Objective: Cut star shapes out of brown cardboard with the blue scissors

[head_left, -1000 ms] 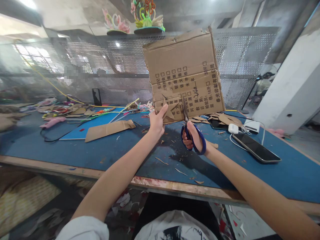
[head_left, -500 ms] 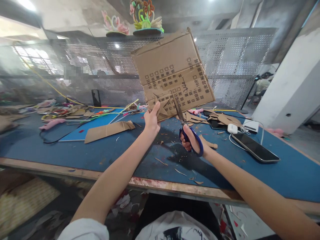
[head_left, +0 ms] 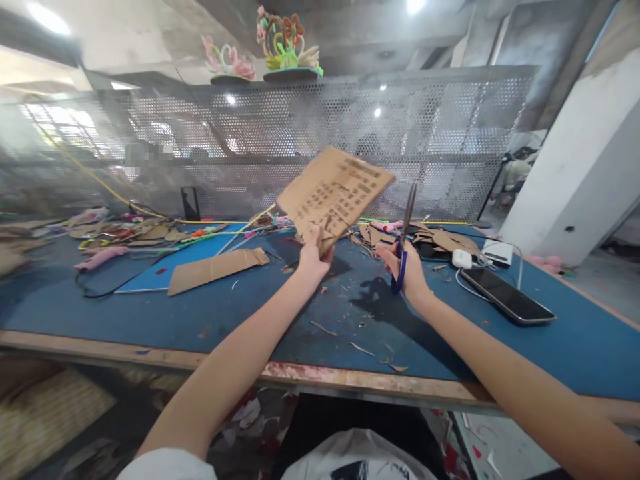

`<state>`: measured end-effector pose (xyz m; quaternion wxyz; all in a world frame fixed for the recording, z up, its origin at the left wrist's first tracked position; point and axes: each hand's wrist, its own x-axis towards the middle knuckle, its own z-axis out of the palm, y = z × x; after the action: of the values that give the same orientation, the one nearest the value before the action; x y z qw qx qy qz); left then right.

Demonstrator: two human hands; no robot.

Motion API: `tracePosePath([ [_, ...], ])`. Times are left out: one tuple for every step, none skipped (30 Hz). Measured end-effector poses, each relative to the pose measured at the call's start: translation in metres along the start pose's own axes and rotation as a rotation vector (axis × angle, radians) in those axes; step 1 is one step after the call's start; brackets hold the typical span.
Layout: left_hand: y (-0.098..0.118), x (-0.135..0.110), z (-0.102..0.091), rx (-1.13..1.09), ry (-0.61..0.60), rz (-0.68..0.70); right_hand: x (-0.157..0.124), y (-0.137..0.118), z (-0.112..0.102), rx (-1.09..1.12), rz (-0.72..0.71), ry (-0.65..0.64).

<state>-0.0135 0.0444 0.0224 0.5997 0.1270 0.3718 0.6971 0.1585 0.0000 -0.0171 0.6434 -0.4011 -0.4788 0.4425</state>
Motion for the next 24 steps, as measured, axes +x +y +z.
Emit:
tracePosePath([
  [-0.012,-0.005,-0.001,0.079,-0.083,-0.003,0.004,-0.001,-0.003,0.002,-0.081,0.091],
  [-0.023,-0.011,-0.002,0.16,-0.171,0.001,0.008,-0.002,-0.005,0.014,-0.157,0.163],
  [-0.032,-0.016,-0.003,0.238,-0.27,0.008,0.012,-0.003,-0.007,0.047,-0.22,0.211],
  [-0.04,-0.02,-0.005,0.319,-0.347,0.011,0.016,-0.003,-0.009,0.104,-0.257,0.226],
  [-0.045,-0.024,-0.008,0.381,-0.417,0.009,0.019,-0.004,-0.012,0.178,-0.279,0.238],
  [-0.05,-0.028,-0.01,0.435,-0.485,0.001,0.024,-0.004,-0.015,0.258,-0.286,0.245],
  [-0.053,-0.031,-0.012,0.489,-0.55,-0.019,0.028,-0.005,-0.019,0.338,-0.274,0.254],
  [-0.055,-0.033,-0.013,0.542,-0.615,-0.053,0.033,-0.004,-0.023,0.407,-0.243,0.27],
  [-0.057,-0.035,-0.014,0.594,-0.676,-0.094,0.037,-0.004,-0.028,0.459,-0.207,0.298],
  [-0.058,-0.036,-0.015,0.639,-0.726,-0.136,0.042,-0.003,-0.034,0.496,-0.178,0.341],
  [-0.059,-0.037,-0.015,0.674,-0.76,-0.174,0.047,-0.003,-0.04,0.517,-0.16,0.389],
  [-0.059,-0.037,-0.015,0.699,-0.779,-0.202,0.051,-0.002,-0.045,0.527,-0.153,0.435],
  [-0.059,-0.037,-0.015,0.714,-0.781,-0.215,0.055,-0.002,-0.051,0.53,-0.155,0.476],
  [-0.059,-0.036,-0.015,0.725,-0.775,-0.221,0.059,-0.002,-0.056,0.529,-0.164,0.508],
  [-0.058,-0.035,-0.014,0.739,-0.762,-0.224,0.062,-0.002,-0.062,0.528,-0.179,0.538],
  [-0.057,-0.033,-0.014,0.758,-0.749,-0.232,0.065,-0.003,-0.067,0.527,-0.195,0.572],
  [-0.056,-0.032,-0.014,0.779,-0.737,-0.241,0.067,-0.004,-0.072,0.526,-0.214,0.605],
  [-0.055,-0.031,-0.014,0.802,-0.729,-0.252,0.069,-0.005,-0.076,0.525,-0.232,0.636],
  [-0.053,-0.03,-0.015,0.827,-0.719,-0.257,0.07,-0.006,-0.08,0.527,-0.247,0.662],
  [-0.052,-0.029,-0.015,0.857,-0.709,-0.255,0.071,-0.007,-0.083,0.531,-0.258,0.682],
  [-0.051,-0.029,-0.017,0.893,-0.698,-0.243,0.072,-0.008,-0.085,0.538,-0.262,0.695],
  [-0.051,-0.03,-0.018,0.939,-0.69,-0.221,0.072,-0.009,-0.086,0.546,-0.26,0.7],
  [-0.051,-0.031,-0.02,0.999,-0.685,-0.186,0.072,-0.011,-0.086,0.554,-0.252,0.697],
  [-0.052,-0.031,-0.021,1.071,-0.687,-0.138,0.072,-0.011,-0.086,0.561,-0.242,0.686],
])
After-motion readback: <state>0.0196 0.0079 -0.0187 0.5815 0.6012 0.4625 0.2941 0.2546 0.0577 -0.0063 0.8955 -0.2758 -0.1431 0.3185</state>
